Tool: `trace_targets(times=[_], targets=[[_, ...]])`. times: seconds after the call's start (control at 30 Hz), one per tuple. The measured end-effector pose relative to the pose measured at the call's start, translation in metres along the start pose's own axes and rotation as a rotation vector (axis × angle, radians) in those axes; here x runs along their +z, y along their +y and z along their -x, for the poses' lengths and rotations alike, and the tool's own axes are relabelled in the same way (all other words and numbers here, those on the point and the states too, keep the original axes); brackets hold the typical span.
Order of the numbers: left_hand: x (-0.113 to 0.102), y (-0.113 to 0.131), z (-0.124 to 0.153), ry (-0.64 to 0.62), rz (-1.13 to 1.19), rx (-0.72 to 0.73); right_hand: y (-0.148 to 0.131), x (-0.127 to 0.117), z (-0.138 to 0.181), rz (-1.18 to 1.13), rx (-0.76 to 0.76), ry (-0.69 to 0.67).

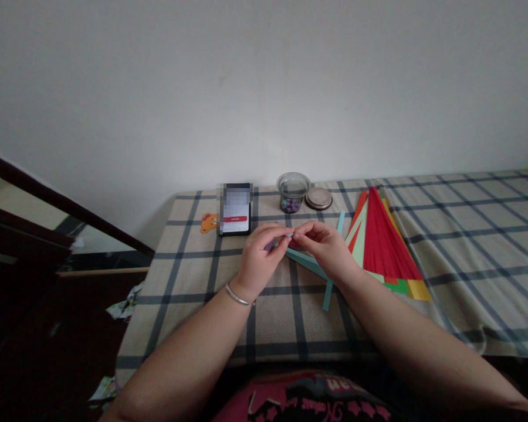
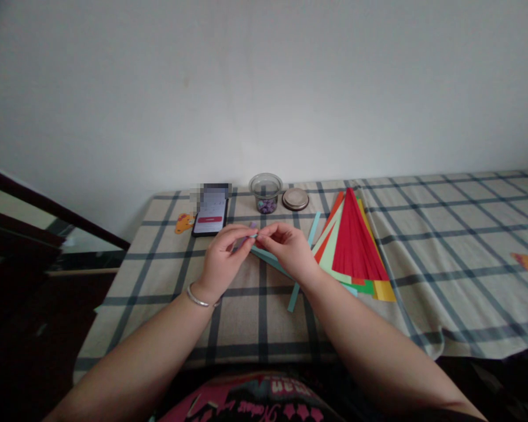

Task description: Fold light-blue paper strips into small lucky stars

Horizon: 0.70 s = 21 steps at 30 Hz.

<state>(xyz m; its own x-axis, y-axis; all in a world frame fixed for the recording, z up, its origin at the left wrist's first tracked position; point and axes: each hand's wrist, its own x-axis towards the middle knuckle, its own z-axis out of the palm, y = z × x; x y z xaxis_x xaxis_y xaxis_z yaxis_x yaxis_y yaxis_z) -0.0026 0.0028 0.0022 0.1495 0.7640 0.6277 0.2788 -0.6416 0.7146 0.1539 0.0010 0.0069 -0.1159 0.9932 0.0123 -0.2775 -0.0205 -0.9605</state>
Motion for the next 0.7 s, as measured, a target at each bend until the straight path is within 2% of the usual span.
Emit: trace_targets(times=[0.17, 0.47, 0.7], targets=[[-0.0002, 0.0008, -0.0012, 0.033, -0.024, 0.085, 0.0005, -0.0001, -0.0016, -0.158, 0.06, -0.063], [-0.0054, 0.0035, -0.0013, 0.02, -0.057, 0.218, -0.0056, -0.0047, 0.0019, -0.369, 0.351, -0.271], [-0.0047, 0.0039, 0.0002, -0.033, -0.071, 0.256, -0.0057, -0.0044, 0.0001, -0.393, 0.36, -0.239]])
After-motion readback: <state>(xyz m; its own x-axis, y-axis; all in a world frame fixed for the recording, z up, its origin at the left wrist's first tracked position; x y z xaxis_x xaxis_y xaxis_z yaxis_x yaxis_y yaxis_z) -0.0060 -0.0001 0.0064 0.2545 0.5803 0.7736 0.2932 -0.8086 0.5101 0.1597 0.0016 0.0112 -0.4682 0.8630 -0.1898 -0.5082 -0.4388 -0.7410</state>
